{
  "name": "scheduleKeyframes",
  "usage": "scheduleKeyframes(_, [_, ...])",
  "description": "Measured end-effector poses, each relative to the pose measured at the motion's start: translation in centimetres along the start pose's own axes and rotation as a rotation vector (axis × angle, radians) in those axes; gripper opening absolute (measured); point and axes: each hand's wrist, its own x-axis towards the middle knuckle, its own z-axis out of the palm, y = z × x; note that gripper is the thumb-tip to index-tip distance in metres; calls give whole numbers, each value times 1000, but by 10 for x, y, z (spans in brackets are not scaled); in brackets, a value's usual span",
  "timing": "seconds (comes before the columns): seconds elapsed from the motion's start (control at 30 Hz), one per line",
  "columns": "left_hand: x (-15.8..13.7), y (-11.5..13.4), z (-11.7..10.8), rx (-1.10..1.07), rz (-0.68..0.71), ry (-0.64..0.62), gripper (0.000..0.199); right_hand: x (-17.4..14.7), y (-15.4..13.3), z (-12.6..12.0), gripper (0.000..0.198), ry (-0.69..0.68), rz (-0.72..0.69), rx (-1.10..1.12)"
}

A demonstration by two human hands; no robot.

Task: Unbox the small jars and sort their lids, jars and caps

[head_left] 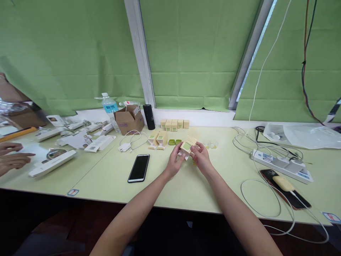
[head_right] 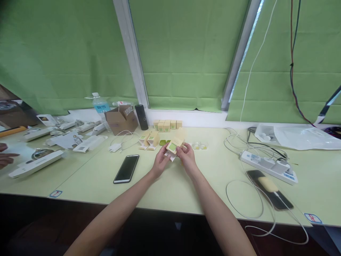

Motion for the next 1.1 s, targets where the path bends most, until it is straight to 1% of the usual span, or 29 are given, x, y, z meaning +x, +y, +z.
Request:
scheduleKeyframes(0.17, [4,1,-1,121,-31,92,51,-3,0,0,66,16,25,-29])
scheduleKeyframes(0.33, [3,-1,-1,131,-8,99,48,-1,-2,-1,66,45,29,-4])
scheduleKeyframes(0.4, [2,-2,0,141,-24,117,44,-2,-2,1,63,12,27,-14])
scheduleKeyframes(0.53, [3,-2,2,129,-101,162,39,-6,-5,4,59,-68,53,-70])
scheduleKeyframes(0.63, [4,-1,2,41,-109,141,46,-8,-7,4,58,-71,58,-97])
scheduleKeyframes(0.77, [3,1,4,-70,-106,48,63,-8,-10,1,56,-53,73,-87])
scheduleKeyframes(0.83, [2,1,5,-96,-109,18,67,-8,-10,0,55,-33,75,-71])
scheduleKeyframes(0.9, [2,1,5,-124,-113,17,64,-7,-10,0,54,1,62,-63])
scheduleKeyframes(0.97, [3,1,2,-144,-117,26,55,-6,-9,0,52,43,38,-66])
scheduleKeyframes(1.1, [5,5,-4,-147,-118,6,45,-5,-5,-2,47,116,-35,-121])
